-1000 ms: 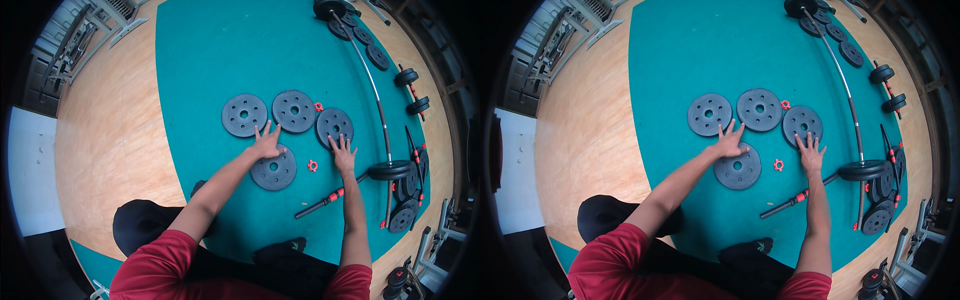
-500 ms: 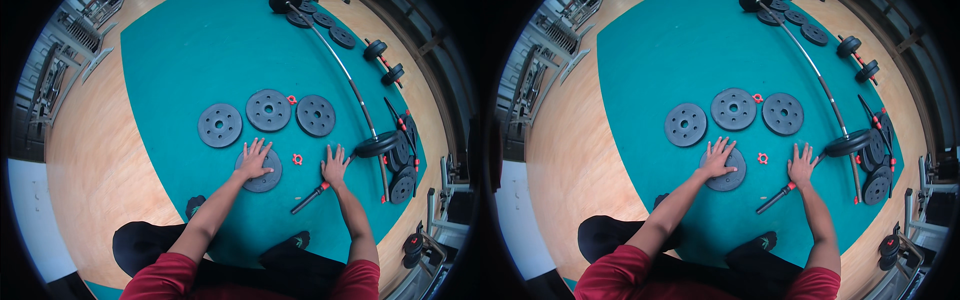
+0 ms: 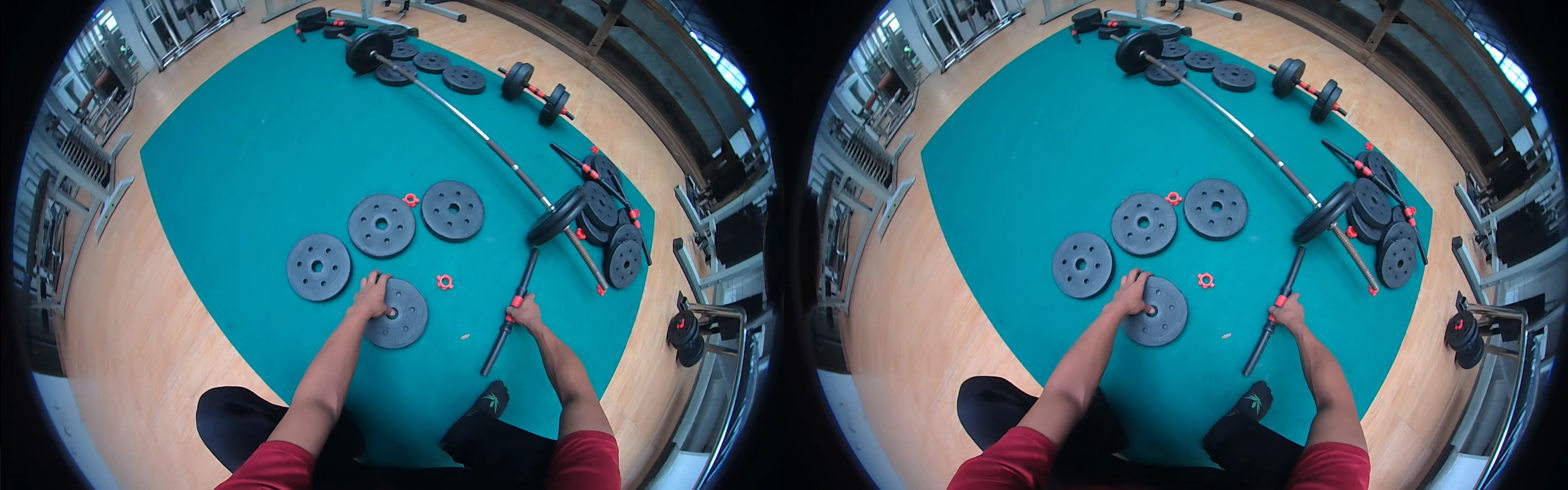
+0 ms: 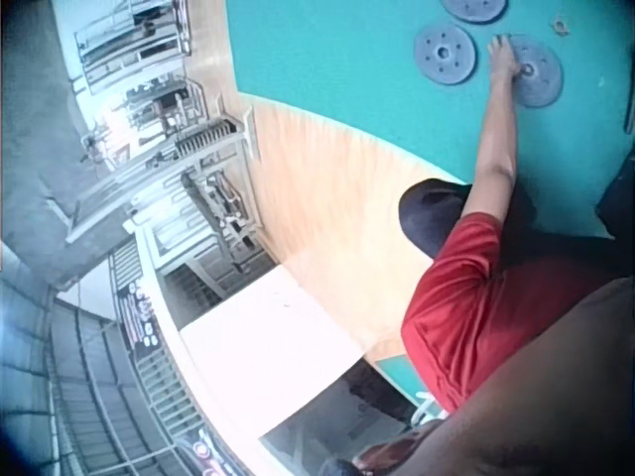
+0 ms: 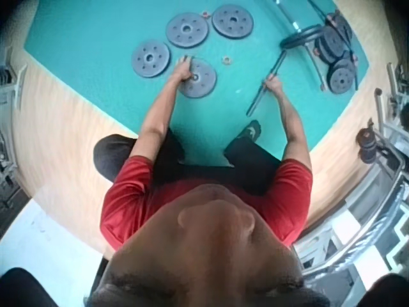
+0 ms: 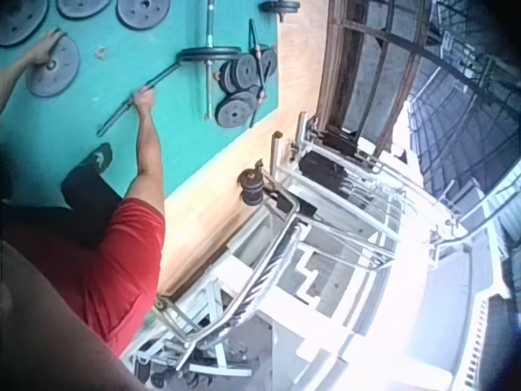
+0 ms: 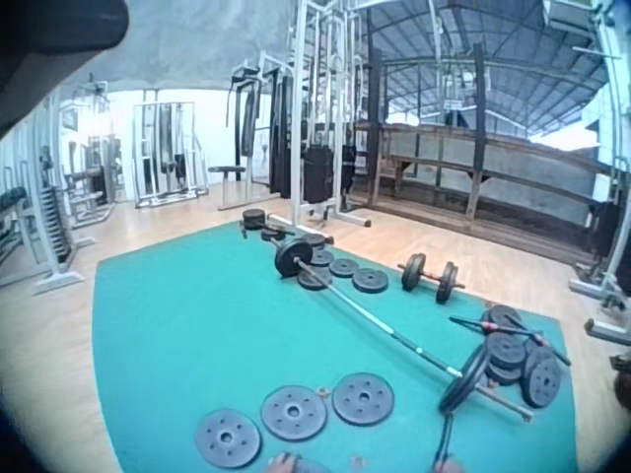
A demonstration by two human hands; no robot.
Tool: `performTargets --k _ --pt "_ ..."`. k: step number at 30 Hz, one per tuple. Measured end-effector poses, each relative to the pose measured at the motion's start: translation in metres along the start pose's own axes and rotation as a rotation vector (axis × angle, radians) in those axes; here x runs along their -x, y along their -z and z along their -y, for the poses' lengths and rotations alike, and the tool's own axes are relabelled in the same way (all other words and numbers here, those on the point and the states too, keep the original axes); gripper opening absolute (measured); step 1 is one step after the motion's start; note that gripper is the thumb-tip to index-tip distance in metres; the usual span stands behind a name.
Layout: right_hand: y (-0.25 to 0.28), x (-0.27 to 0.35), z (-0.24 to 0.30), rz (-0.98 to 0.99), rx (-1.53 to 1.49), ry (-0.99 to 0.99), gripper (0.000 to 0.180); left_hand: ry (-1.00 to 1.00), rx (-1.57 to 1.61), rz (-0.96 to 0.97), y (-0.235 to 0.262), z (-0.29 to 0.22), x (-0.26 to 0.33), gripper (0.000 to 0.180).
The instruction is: The person assembles a dumbbell by sliding weight plates onto a short barbell and then securing them with red collars.
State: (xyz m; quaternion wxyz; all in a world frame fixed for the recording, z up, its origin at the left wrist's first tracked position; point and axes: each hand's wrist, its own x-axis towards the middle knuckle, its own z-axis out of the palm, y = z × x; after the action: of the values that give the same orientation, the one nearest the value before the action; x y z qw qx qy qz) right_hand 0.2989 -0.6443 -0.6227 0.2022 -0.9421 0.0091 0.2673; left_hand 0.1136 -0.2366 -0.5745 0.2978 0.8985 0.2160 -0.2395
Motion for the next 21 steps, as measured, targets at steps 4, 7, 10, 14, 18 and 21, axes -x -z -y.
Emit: performTargets --k 4,7,10,14,18,21 --pt "0.035 0.044 0.027 0.207 -0.013 -0.214 0.075 0.15 -0.023 -0.038 0.009 -0.017 0.015 0.103" --pt "0.039 0.044 0.001 0.144 0.309 -0.136 0.072 0.201 -0.069 -0.115 -0.005 -0.031 0.014 0.099" --pt "0.049 0.031 -0.018 0.08 0.536 -0.083 0.064 0.188 -0.047 -0.144 -0.009 -0.023 0.012 0.098" --pt "0.069 0.026 -0.03 0.0 0.698 0.113 0.053 0.165 -0.051 -0.159 -0.002 -0.026 0.012 0.094" --pt "0.072 0.018 -0.026 -0.042 0.634 0.23 0.046 0.071 -0.073 -0.228 0.012 -0.037 0.014 0.092" --pt "0.069 0.021 -0.006 -0.052 0.561 0.377 0.038 -0.034 -0.063 -0.34 0.034 -0.048 0.012 0.088"
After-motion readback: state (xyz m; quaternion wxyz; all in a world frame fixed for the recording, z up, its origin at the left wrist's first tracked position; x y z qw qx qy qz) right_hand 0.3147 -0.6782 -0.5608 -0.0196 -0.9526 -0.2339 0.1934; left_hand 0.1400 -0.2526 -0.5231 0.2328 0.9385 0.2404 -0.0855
